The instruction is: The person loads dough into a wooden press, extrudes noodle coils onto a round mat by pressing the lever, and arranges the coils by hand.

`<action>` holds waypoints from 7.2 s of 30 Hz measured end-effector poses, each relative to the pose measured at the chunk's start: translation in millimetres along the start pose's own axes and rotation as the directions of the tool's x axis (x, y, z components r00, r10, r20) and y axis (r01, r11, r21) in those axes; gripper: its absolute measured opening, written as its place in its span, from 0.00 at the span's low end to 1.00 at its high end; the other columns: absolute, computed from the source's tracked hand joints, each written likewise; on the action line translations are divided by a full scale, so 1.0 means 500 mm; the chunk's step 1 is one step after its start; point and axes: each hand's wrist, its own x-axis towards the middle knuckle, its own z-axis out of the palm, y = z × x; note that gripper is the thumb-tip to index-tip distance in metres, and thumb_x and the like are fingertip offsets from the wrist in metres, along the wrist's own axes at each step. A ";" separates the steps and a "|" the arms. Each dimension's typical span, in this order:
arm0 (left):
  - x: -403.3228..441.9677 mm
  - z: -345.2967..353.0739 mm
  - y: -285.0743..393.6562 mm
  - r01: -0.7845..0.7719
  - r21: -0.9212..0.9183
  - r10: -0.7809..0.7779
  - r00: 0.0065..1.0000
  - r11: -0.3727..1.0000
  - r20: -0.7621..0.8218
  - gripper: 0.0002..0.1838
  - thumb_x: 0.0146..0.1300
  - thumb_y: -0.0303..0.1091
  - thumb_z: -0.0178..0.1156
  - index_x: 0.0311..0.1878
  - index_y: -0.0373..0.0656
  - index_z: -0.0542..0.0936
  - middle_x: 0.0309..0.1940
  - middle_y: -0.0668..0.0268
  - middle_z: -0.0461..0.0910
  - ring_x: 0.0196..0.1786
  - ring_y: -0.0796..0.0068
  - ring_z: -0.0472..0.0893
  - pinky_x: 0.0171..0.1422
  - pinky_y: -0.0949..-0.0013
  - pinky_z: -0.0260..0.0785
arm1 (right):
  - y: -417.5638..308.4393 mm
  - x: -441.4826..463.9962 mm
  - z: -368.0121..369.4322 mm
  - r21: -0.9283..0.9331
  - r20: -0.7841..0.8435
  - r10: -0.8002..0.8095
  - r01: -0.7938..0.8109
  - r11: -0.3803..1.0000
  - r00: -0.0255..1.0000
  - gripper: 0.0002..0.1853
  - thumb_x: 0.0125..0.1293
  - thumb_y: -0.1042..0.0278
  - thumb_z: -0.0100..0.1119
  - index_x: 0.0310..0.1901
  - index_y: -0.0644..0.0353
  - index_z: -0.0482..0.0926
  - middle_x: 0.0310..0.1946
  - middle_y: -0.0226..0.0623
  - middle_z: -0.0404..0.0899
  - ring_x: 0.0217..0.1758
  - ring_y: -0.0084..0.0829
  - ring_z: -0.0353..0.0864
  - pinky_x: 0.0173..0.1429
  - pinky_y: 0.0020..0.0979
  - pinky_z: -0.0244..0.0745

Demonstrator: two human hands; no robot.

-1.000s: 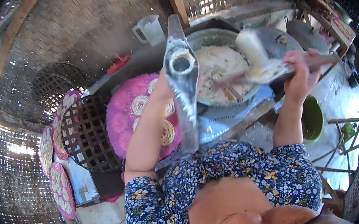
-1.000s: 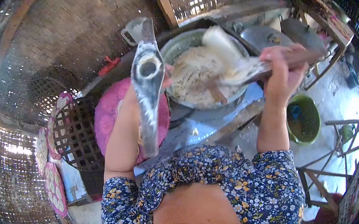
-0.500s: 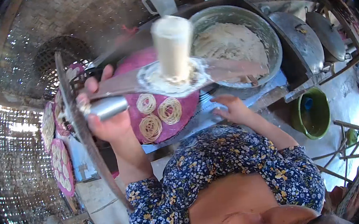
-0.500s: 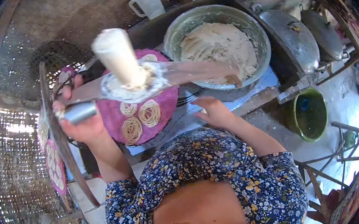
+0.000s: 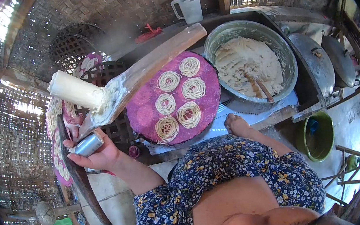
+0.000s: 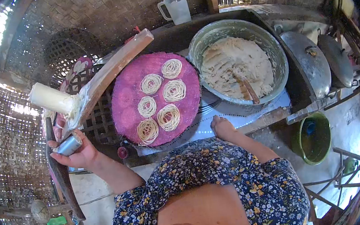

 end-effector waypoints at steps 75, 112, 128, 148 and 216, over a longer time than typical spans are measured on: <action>-0.007 -0.097 0.102 0.134 -0.144 -0.122 0.989 0.980 0.090 0.18 0.55 0.46 0.58 0.46 0.48 0.79 0.58 0.42 0.63 0.65 0.49 0.61 0.65 0.43 0.56 | 0.034 -0.044 -0.141 0.211 0.124 0.071 -0.097 0.973 0.990 0.19 0.52 0.69 0.50 0.48 0.52 0.76 0.31 0.43 0.74 0.38 0.43 0.74 0.46 0.38 0.71; -0.017 -0.078 0.094 0.024 0.057 -0.022 0.999 0.998 -0.049 0.18 0.56 0.46 0.59 0.48 0.50 0.77 0.49 0.66 0.73 0.50 0.67 0.75 0.49 0.55 0.74 | 0.343 0.074 -0.417 0.329 -0.385 0.537 -0.432 0.840 0.751 0.12 0.50 0.61 0.65 0.32 0.59 0.80 0.34 0.35 0.74 0.37 0.31 0.74 0.39 0.29 0.68; -0.017 -0.079 0.084 0.074 -0.006 -0.074 0.996 0.997 0.055 0.22 0.56 0.53 0.56 0.50 0.51 0.75 0.52 0.57 0.72 0.57 0.57 0.70 0.58 0.45 0.65 | 0.273 0.054 -0.368 -0.180 0.315 0.528 -0.497 0.849 0.789 0.24 0.50 0.44 0.59 0.33 0.60 0.82 0.35 0.50 0.79 0.41 0.44 0.78 0.48 0.40 0.72; -0.003 -0.032 0.071 0.117 0.067 -0.120 0.991 0.991 0.054 0.28 0.49 0.55 0.63 0.48 0.47 0.76 0.42 0.64 0.70 0.53 0.65 0.68 0.65 0.52 0.55 | 0.357 -0.039 -0.487 -0.514 0.112 0.512 -0.392 0.763 0.851 0.06 0.47 0.70 0.57 0.27 0.57 0.82 0.28 0.40 0.81 0.35 0.39 0.81 0.38 0.38 0.76; -0.147 0.290 -0.511 -0.421 0.875 -0.925 0.178 0.237 0.336 0.29 0.51 0.60 0.54 0.49 0.48 0.77 0.44 0.51 0.78 0.48 0.52 0.77 0.49 0.60 0.69 | 0.006 -0.016 -0.838 -0.579 -0.446 -0.398 0.081 0.812 0.802 0.08 0.50 0.58 0.59 0.23 0.50 0.73 0.19 0.28 0.71 0.29 0.33 0.76 0.34 0.36 0.69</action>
